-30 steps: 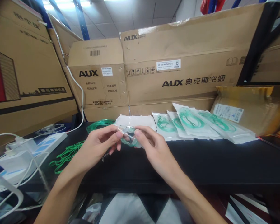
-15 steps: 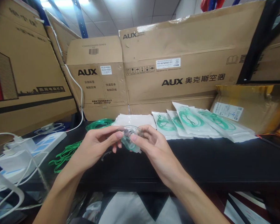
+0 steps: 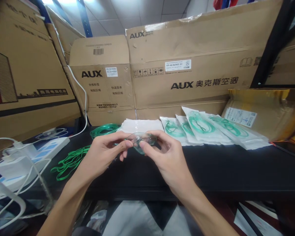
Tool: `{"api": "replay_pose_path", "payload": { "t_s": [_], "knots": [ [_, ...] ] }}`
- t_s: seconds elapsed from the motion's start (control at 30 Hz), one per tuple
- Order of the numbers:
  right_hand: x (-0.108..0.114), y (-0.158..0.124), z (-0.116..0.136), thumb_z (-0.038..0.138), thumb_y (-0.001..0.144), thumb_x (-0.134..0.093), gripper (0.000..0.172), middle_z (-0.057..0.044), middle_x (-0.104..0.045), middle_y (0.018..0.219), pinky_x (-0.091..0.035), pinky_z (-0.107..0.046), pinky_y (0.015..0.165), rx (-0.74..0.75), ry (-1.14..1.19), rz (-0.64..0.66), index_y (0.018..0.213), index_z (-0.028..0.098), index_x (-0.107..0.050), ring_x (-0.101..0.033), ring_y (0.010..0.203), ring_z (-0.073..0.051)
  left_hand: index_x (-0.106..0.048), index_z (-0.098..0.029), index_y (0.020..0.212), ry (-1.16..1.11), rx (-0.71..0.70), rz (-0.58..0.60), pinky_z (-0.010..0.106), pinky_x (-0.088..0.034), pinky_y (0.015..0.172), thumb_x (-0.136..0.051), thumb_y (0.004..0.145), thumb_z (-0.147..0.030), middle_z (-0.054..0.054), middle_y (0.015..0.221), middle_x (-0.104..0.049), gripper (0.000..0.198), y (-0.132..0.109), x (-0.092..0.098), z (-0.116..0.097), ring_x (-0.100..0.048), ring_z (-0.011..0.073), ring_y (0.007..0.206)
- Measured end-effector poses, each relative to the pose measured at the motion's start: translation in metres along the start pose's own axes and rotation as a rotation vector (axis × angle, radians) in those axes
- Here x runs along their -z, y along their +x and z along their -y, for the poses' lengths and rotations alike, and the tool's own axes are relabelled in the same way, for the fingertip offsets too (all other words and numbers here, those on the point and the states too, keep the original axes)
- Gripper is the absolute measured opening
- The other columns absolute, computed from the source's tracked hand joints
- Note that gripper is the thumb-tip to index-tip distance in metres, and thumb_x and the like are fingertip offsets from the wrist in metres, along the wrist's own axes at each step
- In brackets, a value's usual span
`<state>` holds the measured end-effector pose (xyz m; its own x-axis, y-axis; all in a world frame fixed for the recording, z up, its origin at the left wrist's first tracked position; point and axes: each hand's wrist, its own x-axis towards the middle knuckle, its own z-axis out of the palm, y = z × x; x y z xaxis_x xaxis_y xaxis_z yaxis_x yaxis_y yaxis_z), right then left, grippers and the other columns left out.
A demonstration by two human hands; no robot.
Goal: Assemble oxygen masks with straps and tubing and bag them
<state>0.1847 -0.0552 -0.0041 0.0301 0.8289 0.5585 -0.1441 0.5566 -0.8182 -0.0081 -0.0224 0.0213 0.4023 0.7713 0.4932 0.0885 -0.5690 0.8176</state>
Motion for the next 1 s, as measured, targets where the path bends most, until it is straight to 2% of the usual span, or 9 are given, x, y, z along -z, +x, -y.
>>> {"api": "replay_pose_path", "payload": {
  "t_s": [0.23, 0.33, 0.5, 0.73, 0.87, 1.0],
  "knots": [
    [-0.001, 0.002, 0.005, 0.021, 0.088, -0.078, 0.004, 0.001, -0.074, 0.090, -0.055, -0.026, 0.079, 0.072, -0.143, -0.014, 0.091, 0.023, -0.077, -0.068, 0.087, -0.015, -0.072, -0.019, 0.099, 0.144, -0.043, 0.000, 0.018, -0.046, 0.055, -0.065, 0.100, -0.038, -0.005, 0.062, -0.058, 0.020, 0.000, -0.004, 0.001, -0.055, 0.0073, 0.052],
    [0.000, 0.002, 0.006, 0.021, 0.088, -0.078, 0.005, 0.000, -0.073, 0.092, -0.056, -0.027, 0.078, 0.096, -0.169, 0.005, 0.090, 0.024, -0.078, -0.068, 0.089, -0.017, -0.070, -0.020, 0.099, 0.202, -0.043, 0.001, 0.020, -0.046, 0.055, -0.062, 0.101, -0.040, -0.005, 0.062, -0.057, 0.022, -0.001, -0.004, 0.001, -0.054, 0.0082, 0.051],
    [0.008, 0.003, 0.008, 0.028, 0.087, -0.080, 0.006, -0.002, -0.074, 0.100, -0.055, -0.031, 0.081, 0.077, -0.209, 0.068, 0.093, 0.027, -0.079, -0.067, 0.099, -0.021, -0.067, -0.020, 0.099, 0.258, -0.044, -0.003, 0.022, -0.043, 0.053, -0.059, 0.102, -0.041, -0.004, 0.067, -0.055, 0.023, -0.003, -0.006, -0.001, -0.052, 0.0089, 0.053],
    [0.014, 0.005, 0.007, 0.026, 0.086, -0.081, 0.008, -0.001, -0.073, 0.098, -0.053, -0.031, 0.084, 0.034, -0.204, 0.133, 0.094, 0.027, -0.078, -0.065, 0.097, -0.021, -0.067, -0.020, 0.099, 0.380, -0.074, -0.017, 0.026, -0.043, 0.059, -0.056, 0.103, -0.032, 0.000, 0.087, -0.066, 0.017, -0.004, -0.009, -0.004, -0.053, 0.0109, 0.061],
    [0.012, 0.005, 0.008, 0.028, 0.087, -0.081, 0.010, 0.000, -0.071, 0.099, -0.051, -0.030, 0.087, 0.004, -0.183, 0.169, 0.095, 0.027, -0.075, -0.064, 0.099, -0.019, -0.064, -0.020, 0.098, 0.503, -0.163, -0.052, 0.027, -0.042, 0.066, -0.056, 0.102, -0.025, 0.000, 0.092, -0.067, 0.011, -0.007, -0.012, -0.007, -0.056, 0.0131, 0.072],
    [0.011, 0.005, 0.009, 0.032, 0.092, -0.076, 0.008, 0.000, -0.065, 0.092, -0.049, -0.029, 0.081, 0.016, -0.132, 0.183, 0.091, 0.025, -0.071, -0.060, 0.090, -0.017, -0.063, -0.020, 0.098, 0.528, -0.263, -0.027, 0.028, -0.042, 0.072, -0.055, 0.103, -0.020, 0.000, 0.094, -0.066, 0.009, -0.008, -0.015, -0.012, -0.055, 0.0132, 0.075]
  ]
}}
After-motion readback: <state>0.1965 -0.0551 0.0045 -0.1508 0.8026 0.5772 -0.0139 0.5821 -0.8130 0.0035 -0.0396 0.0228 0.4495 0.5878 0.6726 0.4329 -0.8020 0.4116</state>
